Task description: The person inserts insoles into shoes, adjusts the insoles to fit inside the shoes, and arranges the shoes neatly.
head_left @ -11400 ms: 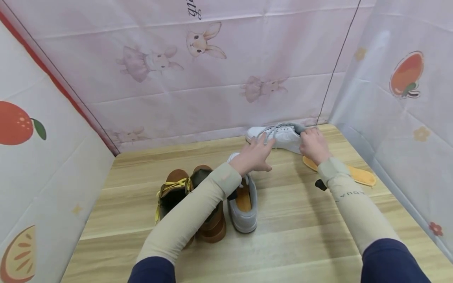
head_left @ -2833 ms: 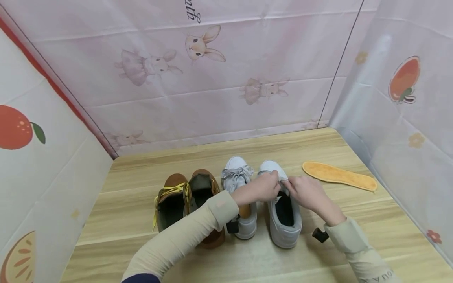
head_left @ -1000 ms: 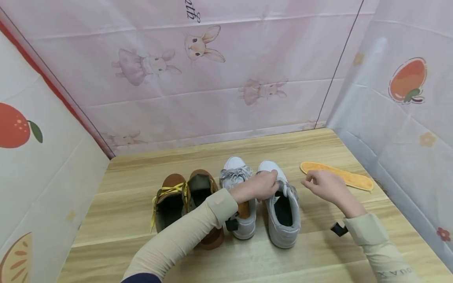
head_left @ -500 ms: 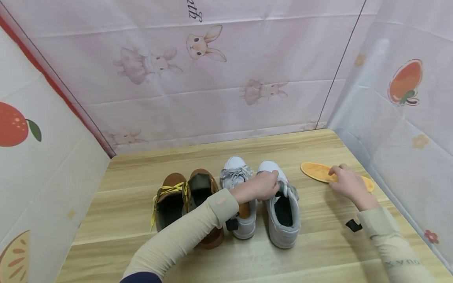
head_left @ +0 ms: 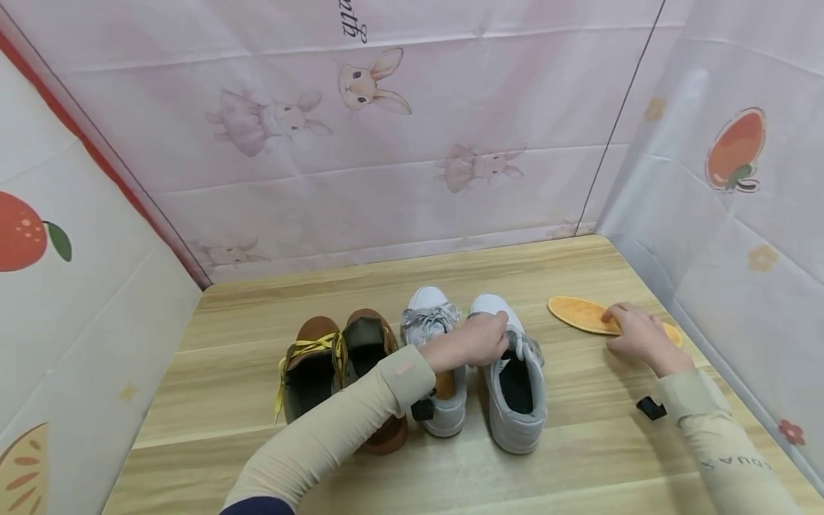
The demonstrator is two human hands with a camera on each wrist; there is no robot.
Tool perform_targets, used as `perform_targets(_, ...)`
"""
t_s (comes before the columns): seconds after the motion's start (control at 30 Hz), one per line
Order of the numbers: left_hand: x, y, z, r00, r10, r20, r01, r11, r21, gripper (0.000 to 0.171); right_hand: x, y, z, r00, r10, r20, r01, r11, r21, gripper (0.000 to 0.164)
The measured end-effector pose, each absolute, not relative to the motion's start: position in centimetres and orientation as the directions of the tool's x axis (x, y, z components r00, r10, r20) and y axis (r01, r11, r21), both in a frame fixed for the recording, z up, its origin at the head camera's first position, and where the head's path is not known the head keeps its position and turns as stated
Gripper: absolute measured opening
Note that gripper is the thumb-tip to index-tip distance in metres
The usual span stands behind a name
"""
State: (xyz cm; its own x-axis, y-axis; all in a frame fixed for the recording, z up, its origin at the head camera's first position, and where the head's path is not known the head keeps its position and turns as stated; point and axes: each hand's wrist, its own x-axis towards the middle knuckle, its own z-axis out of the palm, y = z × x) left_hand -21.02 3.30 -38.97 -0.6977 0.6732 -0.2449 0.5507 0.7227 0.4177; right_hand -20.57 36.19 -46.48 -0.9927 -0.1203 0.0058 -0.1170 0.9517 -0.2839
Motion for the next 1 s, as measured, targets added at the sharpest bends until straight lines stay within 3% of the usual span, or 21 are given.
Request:
perform_targets(0.47,-20.9,3.2,-39.1,-0.7,0.671,-0.244,0.545,0.723,0.424,0.017,-20.7,35.6,-46.6,-0.997,-0.081,0.012,-0.08,0.944,-0.32,0.022)
perform_targets(1.0,-20.9,3.2,-39.2,-0.71,0.66,-0.247,0.532,0.732,0.427,0.015,-20.7,34.8,-46.7,-0.997,-0.077,0.001,-0.074,0.949,-0.307,0.016)
